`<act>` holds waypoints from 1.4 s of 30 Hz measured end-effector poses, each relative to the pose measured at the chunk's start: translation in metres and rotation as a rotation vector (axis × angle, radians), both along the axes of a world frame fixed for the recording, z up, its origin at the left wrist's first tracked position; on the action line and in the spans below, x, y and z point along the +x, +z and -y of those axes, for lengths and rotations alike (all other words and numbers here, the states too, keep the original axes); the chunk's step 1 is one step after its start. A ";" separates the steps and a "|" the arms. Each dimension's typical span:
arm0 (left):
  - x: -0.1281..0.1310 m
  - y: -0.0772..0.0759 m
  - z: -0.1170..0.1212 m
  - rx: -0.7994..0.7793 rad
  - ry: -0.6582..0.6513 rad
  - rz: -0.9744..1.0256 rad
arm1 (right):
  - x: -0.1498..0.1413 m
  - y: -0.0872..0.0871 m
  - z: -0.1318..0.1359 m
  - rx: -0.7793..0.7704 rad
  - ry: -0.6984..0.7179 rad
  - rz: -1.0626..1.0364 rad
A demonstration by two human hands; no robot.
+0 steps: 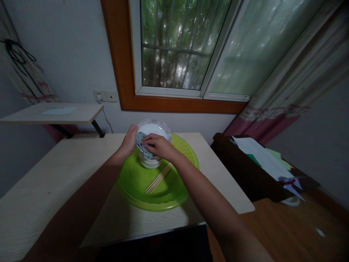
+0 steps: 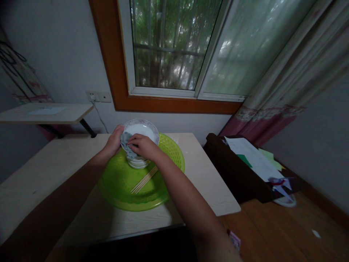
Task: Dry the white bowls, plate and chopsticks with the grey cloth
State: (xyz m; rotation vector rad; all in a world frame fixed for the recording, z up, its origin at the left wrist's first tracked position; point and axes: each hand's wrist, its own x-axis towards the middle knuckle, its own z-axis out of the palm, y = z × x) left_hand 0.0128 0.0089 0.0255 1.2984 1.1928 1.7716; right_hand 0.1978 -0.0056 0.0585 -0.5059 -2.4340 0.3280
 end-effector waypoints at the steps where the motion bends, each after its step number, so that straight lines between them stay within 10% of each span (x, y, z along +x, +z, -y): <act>1: 0.002 0.000 0.001 0.000 -0.036 -0.008 | -0.004 0.000 0.000 0.034 -0.011 0.009; 11: 0.012 0.000 0.009 -0.004 -0.277 0.005 | 0.003 0.012 -0.009 0.142 -0.497 0.007; 19: 0.000 0.001 0.005 0.041 -0.043 0.005 | 0.028 0.013 -0.010 0.173 -0.749 0.160; 34: 0.001 0.003 -0.004 -0.004 0.038 -0.107 | 0.004 0.014 -0.004 -0.173 -0.028 0.072; 42: 0.017 0.014 0.004 -0.008 -0.114 -0.225 | -0.008 0.024 -0.027 0.045 -0.260 -0.033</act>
